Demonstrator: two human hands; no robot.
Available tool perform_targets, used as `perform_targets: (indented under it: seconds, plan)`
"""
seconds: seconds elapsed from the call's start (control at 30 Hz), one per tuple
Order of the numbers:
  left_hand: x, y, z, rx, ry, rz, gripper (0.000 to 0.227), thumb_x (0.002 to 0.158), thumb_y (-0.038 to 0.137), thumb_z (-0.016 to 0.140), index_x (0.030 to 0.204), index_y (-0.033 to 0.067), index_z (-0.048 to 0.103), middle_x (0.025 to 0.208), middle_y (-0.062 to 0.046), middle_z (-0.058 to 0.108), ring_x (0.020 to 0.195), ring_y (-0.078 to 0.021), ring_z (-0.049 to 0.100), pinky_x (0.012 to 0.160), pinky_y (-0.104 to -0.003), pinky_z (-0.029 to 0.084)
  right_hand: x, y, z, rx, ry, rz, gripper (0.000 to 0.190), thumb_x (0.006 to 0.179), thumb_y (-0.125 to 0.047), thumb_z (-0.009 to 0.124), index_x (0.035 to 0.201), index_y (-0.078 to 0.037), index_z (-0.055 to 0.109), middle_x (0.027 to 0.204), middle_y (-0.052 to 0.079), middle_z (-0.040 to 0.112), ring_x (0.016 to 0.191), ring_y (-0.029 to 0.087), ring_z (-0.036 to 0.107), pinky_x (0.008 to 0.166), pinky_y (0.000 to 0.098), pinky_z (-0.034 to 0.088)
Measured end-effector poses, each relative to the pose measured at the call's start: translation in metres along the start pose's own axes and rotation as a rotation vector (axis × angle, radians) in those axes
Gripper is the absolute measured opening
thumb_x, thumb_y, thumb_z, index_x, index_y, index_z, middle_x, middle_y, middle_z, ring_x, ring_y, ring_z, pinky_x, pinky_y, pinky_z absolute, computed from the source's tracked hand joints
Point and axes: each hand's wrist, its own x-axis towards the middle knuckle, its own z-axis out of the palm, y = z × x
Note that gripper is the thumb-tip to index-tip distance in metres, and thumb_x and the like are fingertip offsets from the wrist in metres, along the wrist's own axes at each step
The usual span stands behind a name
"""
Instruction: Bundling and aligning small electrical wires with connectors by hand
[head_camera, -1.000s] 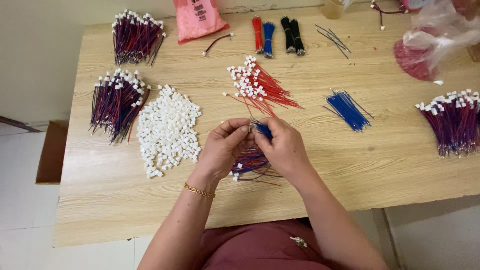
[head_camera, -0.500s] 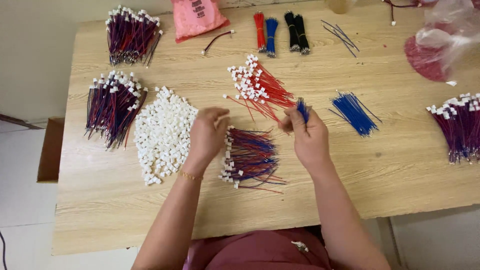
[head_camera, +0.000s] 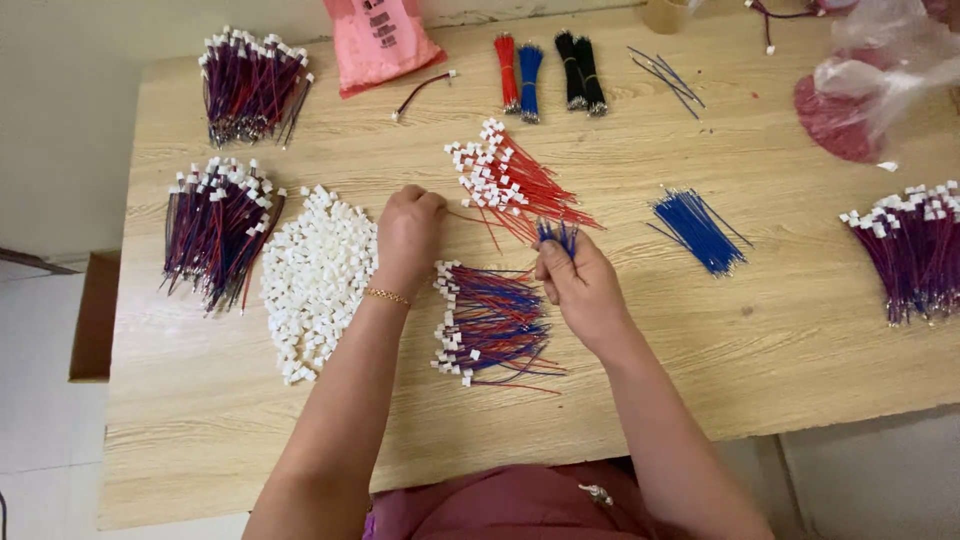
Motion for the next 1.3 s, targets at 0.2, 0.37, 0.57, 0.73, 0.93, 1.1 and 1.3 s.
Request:
perform_targets:
  seconds: [0.2, 0.37, 0.57, 0.73, 0.93, 1.1, 1.3]
  plan:
    - [-0.018, 0.013, -0.070, -0.318, 0.044, -0.082, 0.009, 0.084, 0.015, 0.073, 0.093, 0.0168, 0.073, 0.091, -0.008, 0.062, 0.083, -0.0336, 0.068, 0.067, -0.040, 0.057, -0.010, -0.013, 0.005, 0.029, -0.047, -0.018, 0.020, 0.102, -0.022, 0.049, 0.097, -0.006, 0.059, 0.064, 0.005, 0.051, 0.044, 0.006, 0.042, 0.040, 0.0182, 0.034]
    - [-0.046, 0.073, -0.151, -0.648, 0.009, -0.215, 0.013, 0.081, 0.013, 0.077, 0.094, 0.0139, 0.075, 0.092, -0.010, 0.065, 0.084, -0.0300, 0.069, 0.072, -0.036, 0.057, -0.024, -0.045, 0.010, -0.167, -0.017, -0.096, 0.022, 0.098, -0.023, 0.059, 0.085, -0.007, 0.064, 0.060, 0.004, 0.056, 0.050, 0.011, 0.047, 0.048, 0.0217, 0.041]
    - [-0.063, 0.110, -0.166, -1.121, -0.117, -0.266, 0.013, 0.081, 0.011, 0.078, 0.094, 0.0087, 0.076, 0.093, -0.011, 0.067, 0.084, -0.0191, 0.068, 0.075, -0.031, 0.057, -0.040, -0.069, 0.018, -0.357, -0.036, -0.149, 0.021, 0.097, -0.026, 0.060, 0.088, -0.008, 0.066, 0.064, 0.007, 0.062, 0.060, 0.015, 0.055, 0.060, 0.0298, 0.049]
    - [-0.073, 0.118, -0.150, -1.286, -0.153, -0.304, 0.011, 0.082, 0.011, 0.077, 0.092, 0.0068, 0.075, 0.091, -0.007, 0.067, 0.083, -0.0114, 0.063, 0.075, -0.028, 0.055, -0.051, -0.072, 0.014, -0.480, -0.031, -0.189, 0.017, 0.096, -0.024, 0.061, 0.091, -0.008, 0.067, 0.064, 0.010, 0.063, 0.061, 0.020, 0.059, 0.062, 0.0339, 0.051]
    - [-0.077, 0.123, -0.150, -1.411, -0.188, -0.384, 0.009, 0.086, 0.008, 0.074, 0.092, 0.0011, 0.072, 0.083, -0.009, 0.066, 0.072, -0.0132, 0.066, 0.067, -0.028, 0.059, -0.052, -0.073, 0.015, -0.410, -0.073, -0.158, 0.015, 0.096, -0.018, 0.060, 0.093, -0.005, 0.066, 0.070, 0.015, 0.065, 0.066, 0.019, 0.058, 0.063, 0.0358, 0.051]
    - [-0.077, 0.129, -0.159, -1.434, -0.202, -0.446, 0.011, 0.086, 0.010, 0.074, 0.093, 0.0016, 0.072, 0.077, -0.008, 0.069, 0.069, -0.0109, 0.065, 0.065, -0.026, 0.057, -0.053, -0.077, 0.018, -0.307, -0.009, -0.101, 0.010, 0.088, -0.016, 0.069, 0.094, -0.008, 0.070, 0.071, 0.005, 0.065, 0.070, 0.012, 0.055, 0.065, 0.0280, 0.049]
    - [-0.080, 0.121, -0.150, -1.688, -0.230, -0.553, 0.021, 0.086, -0.003, 0.065, 0.107, -0.0066, 0.067, 0.089, -0.014, 0.070, 0.076, -0.0172, 0.070, 0.072, -0.029, 0.061, -0.050, -0.070, 0.011, -0.445, 0.018, -0.229, 0.010, 0.090, -0.017, 0.067, 0.093, -0.009, 0.071, 0.072, 0.012, 0.064, 0.067, 0.020, 0.062, 0.062, 0.0322, 0.050]
